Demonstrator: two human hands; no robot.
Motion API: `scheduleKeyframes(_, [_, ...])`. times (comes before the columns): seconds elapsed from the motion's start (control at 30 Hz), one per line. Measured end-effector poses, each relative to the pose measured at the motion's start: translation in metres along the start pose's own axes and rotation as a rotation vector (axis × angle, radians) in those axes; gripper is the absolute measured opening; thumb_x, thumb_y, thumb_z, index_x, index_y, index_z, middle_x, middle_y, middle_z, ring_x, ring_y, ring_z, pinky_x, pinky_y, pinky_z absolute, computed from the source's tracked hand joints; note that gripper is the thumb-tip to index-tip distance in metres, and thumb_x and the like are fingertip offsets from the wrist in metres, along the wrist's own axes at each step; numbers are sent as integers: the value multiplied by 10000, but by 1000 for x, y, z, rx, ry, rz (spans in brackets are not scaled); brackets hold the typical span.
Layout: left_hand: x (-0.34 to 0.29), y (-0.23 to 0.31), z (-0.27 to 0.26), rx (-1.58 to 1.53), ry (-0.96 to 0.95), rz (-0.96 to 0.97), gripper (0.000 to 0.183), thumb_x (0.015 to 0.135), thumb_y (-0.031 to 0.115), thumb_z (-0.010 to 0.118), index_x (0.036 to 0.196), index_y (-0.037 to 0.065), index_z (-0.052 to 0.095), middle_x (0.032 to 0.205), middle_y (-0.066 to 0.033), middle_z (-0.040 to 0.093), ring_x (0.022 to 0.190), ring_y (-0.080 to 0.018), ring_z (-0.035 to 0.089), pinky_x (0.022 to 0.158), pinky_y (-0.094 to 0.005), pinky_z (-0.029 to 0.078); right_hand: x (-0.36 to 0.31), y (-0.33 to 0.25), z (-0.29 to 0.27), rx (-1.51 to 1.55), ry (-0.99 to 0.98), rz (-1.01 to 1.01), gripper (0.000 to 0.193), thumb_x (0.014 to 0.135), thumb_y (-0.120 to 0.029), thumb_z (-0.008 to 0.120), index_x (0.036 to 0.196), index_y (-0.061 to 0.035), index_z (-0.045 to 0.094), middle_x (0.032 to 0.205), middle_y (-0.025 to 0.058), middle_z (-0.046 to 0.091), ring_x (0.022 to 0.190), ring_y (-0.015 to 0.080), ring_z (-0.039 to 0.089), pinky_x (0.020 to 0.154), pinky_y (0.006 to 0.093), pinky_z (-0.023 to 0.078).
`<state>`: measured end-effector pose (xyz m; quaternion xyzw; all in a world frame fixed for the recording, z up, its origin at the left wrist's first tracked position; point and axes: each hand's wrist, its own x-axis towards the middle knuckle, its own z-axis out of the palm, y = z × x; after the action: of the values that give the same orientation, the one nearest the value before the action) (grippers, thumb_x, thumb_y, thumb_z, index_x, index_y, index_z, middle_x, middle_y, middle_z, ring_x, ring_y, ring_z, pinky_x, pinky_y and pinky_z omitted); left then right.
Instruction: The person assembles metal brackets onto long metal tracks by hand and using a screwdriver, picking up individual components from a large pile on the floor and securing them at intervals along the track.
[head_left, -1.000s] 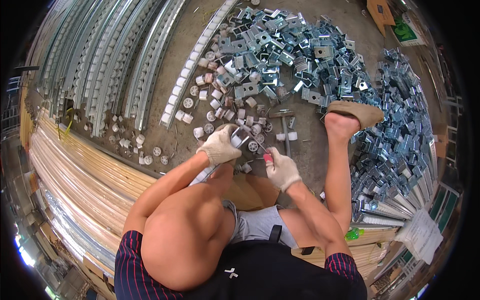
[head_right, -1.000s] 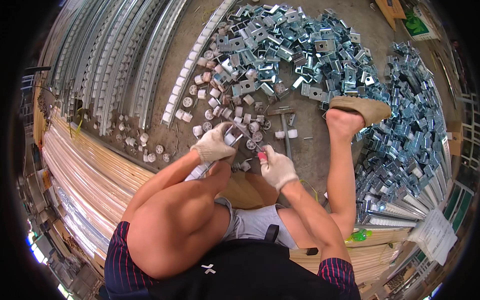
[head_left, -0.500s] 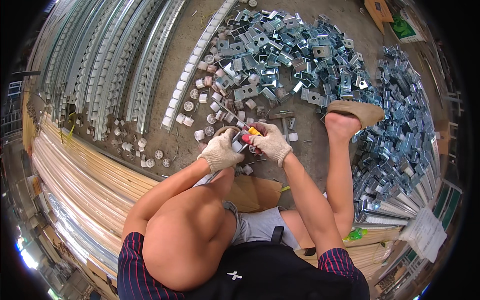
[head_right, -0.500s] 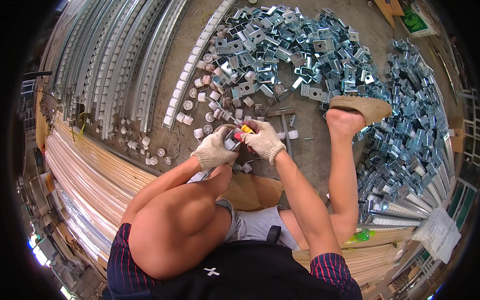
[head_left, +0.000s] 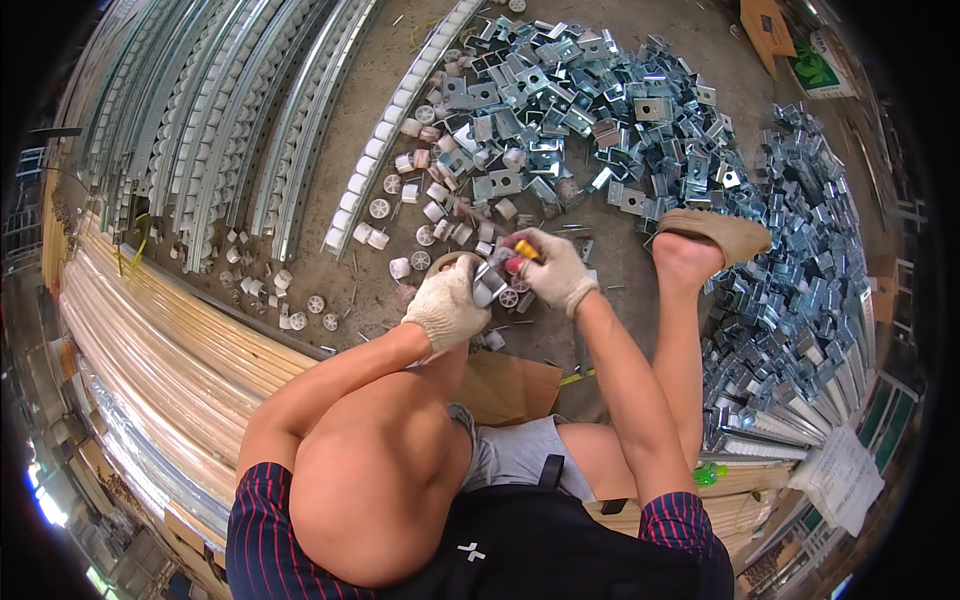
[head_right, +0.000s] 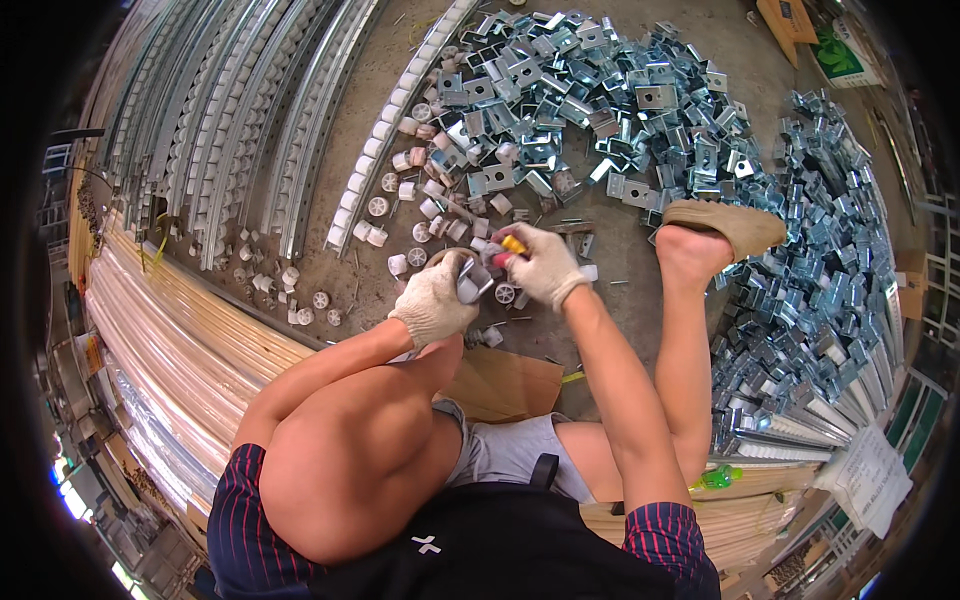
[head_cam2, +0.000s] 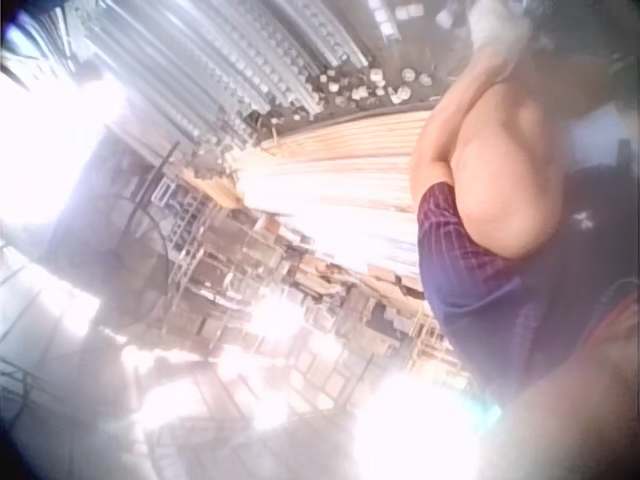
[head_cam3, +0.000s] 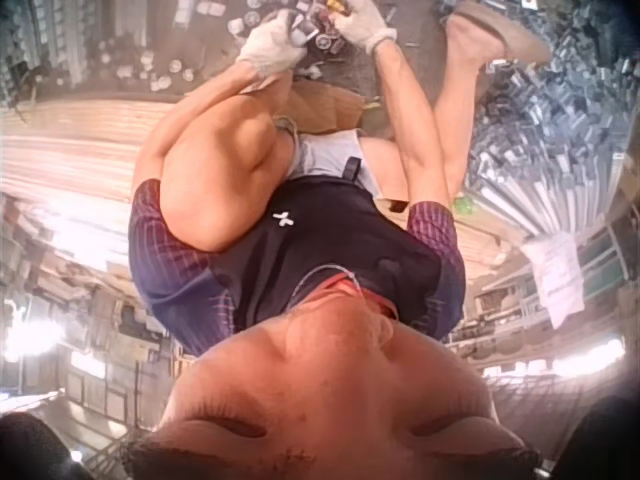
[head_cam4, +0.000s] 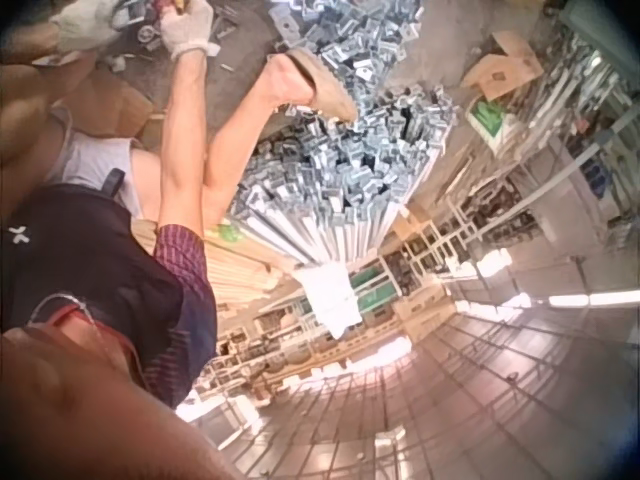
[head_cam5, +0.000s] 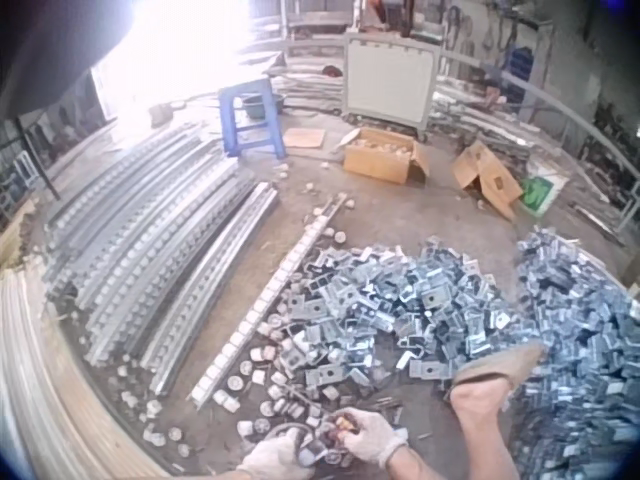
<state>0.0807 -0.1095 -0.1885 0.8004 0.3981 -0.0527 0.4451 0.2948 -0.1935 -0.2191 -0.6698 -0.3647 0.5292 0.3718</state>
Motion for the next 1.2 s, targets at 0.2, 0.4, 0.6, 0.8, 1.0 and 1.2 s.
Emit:
scheduleKeyframes(0.2, [1,0,-16,-69,-128,-15,755,732,305,799,1387,56,519,1131,-264,702,1095,-440,681,966,-499,542,-10,27,-39,-145,109,-12,326,933,-164,747,1221,-26,683,1008,150,761,880,192,710,837,322,559])
scheduleKeyframes(0.4, [9,2,-24,-242,-265,-221,821,859,608,688,1441,42,564,1251,-262,698,1212,-379,663,1045,-443,499,-64,48,-13,-422,451,-50,307,904,-193,756,1148,-16,692,1032,195,726,939,337,725,827,410,567])
scheduleKeyframes(0.6, [15,-10,-13,-295,-256,-294,672,949,573,582,1317,16,661,1166,-228,731,1102,-319,708,970,-417,520,-97,86,12,-743,703,-78,350,898,-221,731,1193,-50,653,1074,170,661,977,407,672,846,488,552])
scheduleKeyframes(0.8, [27,-48,16,-394,-206,-276,600,971,517,569,1278,15,683,1046,-191,756,961,-265,740,886,-390,550,10,-1,-34,-477,669,58,440,935,-226,710,1347,-101,620,1054,155,704,929,334,701,860,436,554])
scheduleKeyframes(1.0, [21,-24,4,-444,-219,-278,662,946,553,625,1319,7,665,1046,-157,755,895,-195,733,851,-348,560,117,-11,-86,-13,626,298,460,955,-506,674,1209,-122,693,1137,208,730,1042,353,712,925,443,546])
scheduleKeyframes(1.2, [10,-22,-8,-404,-239,-316,740,878,631,711,1291,18,674,1020,-136,754,850,-182,727,820,-333,558,92,-34,-78,-908,334,-53,451,837,-235,813,1262,-216,663,1286,164,605,1187,359,628,963,458,535])
